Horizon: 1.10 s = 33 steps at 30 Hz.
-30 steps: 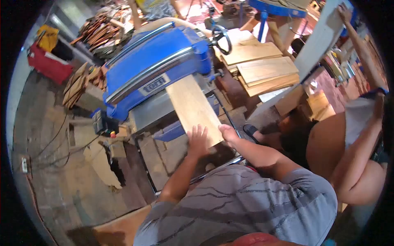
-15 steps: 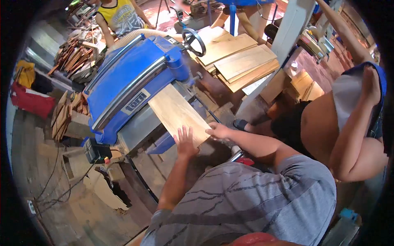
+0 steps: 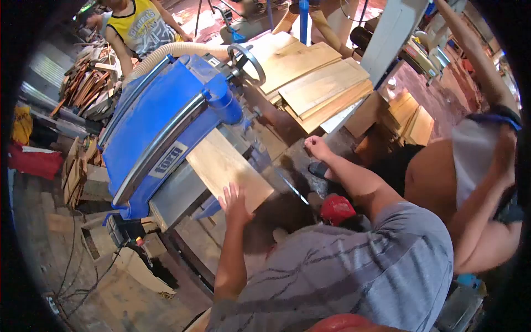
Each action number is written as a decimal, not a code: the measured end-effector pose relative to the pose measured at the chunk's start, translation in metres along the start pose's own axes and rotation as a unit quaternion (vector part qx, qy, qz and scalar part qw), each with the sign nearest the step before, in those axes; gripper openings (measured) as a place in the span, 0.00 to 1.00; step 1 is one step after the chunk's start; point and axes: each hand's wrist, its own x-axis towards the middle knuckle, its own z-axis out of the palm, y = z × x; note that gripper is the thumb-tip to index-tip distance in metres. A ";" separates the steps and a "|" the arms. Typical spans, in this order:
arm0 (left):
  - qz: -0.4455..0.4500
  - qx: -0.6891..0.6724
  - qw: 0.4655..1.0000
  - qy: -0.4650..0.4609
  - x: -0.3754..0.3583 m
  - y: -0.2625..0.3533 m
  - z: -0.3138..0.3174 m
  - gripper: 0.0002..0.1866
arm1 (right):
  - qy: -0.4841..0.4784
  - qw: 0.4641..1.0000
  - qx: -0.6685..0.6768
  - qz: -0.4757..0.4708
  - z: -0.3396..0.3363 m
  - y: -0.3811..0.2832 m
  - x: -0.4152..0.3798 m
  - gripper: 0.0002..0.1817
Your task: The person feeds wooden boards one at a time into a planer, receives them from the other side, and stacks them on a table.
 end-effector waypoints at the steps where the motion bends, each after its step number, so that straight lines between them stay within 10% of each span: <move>1: -0.006 -0.009 1.000 -0.010 0.000 0.000 0.001 0.65 | 0.022 0.990 -0.132 -0.054 -0.005 0.011 0.027 0.14; 4: 0.009 -0.030 0.999 0.029 0.003 0.000 -0.003 0.64 | 0.161 0.960 -0.224 -0.040 -0.001 -0.001 0.089 0.17; 20: 0.032 -0.054 0.998 0.019 0.040 -0.020 -0.024 0.60 | 0.174 0.907 -0.383 -0.008 0.002 0.005 0.157 0.34; 31: 0.001 -0.063 0.998 0.029 0.061 -0.025 -0.032 0.56 | 0.366 0.920 -0.138 0.002 -0.023 0.056 0.124 0.45; 33: -0.005 -0.094 0.995 0.041 0.060 -0.014 -0.042 0.53 | 0.409 0.900 0.100 0.113 -0.026 0.058 0.134 0.46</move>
